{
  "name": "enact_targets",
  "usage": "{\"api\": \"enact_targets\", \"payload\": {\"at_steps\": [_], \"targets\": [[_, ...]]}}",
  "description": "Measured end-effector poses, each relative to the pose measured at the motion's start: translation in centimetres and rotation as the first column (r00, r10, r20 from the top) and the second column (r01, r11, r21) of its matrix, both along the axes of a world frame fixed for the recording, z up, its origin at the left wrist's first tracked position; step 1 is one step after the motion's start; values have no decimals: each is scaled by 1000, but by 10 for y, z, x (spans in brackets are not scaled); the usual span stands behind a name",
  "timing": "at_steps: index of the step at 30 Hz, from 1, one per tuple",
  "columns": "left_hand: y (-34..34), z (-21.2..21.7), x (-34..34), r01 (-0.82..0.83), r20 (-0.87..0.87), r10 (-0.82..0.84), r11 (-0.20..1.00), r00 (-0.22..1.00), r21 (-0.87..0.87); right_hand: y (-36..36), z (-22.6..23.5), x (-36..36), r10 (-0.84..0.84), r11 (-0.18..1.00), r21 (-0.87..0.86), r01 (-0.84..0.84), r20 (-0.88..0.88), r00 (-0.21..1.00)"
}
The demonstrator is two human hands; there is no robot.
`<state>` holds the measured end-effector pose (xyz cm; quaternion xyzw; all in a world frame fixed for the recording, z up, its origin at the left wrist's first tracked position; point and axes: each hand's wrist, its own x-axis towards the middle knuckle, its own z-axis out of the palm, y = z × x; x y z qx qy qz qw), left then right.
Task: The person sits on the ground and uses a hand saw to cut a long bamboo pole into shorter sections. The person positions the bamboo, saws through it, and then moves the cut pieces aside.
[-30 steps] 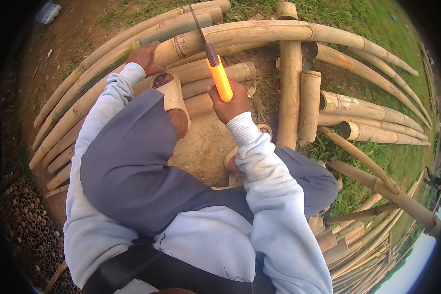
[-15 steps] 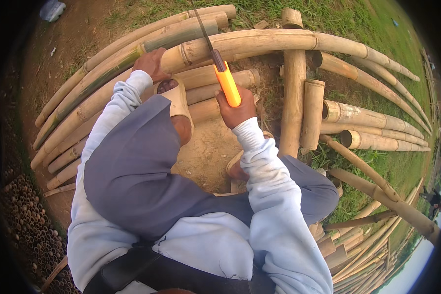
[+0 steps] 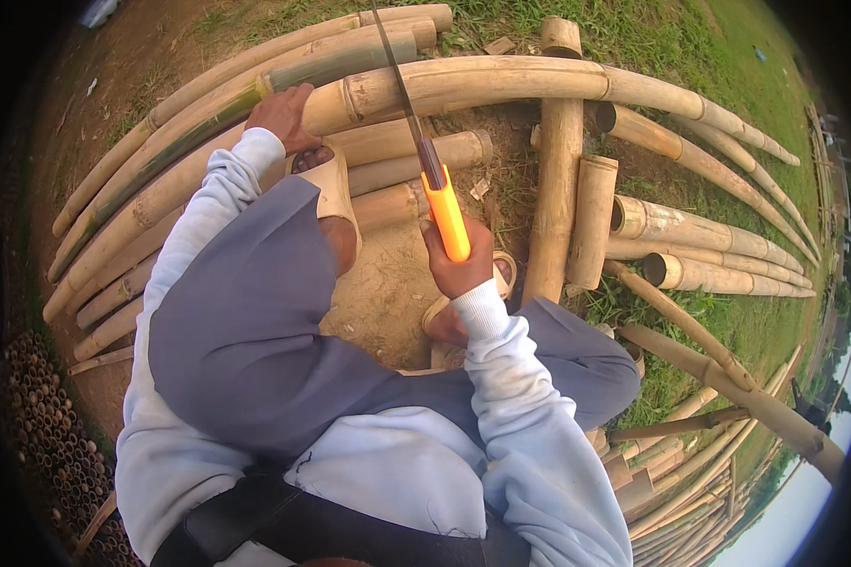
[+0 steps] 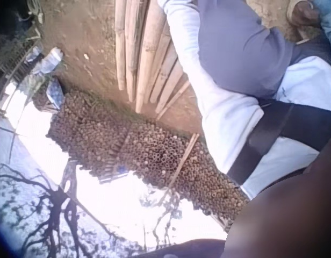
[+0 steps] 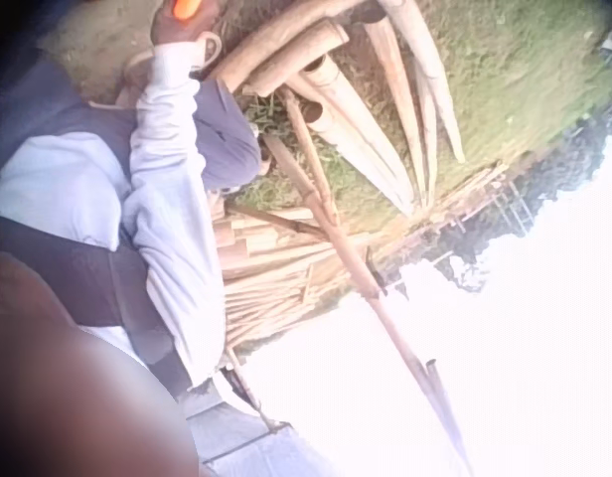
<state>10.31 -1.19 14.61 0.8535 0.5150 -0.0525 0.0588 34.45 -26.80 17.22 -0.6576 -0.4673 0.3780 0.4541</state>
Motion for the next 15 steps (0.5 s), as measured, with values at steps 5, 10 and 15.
{"api": "enact_targets", "payload": {"at_steps": [5, 10, 15], "targets": [[5, 9, 1, 12, 2, -12, 999, 1000, -53, 44, -10, -2, 32, 992, 121, -38, 48, 998], [15, 0, -4, 28, 56, -27, 999, 998, -22, -119, 36, -5, -35, 992, -118, 40, 42, 999], [12, -6, -4, 4, -37, -5, 999, 999, -36, -89, 28, -5, -21, 995, -96, 27, 61, 998]]}}
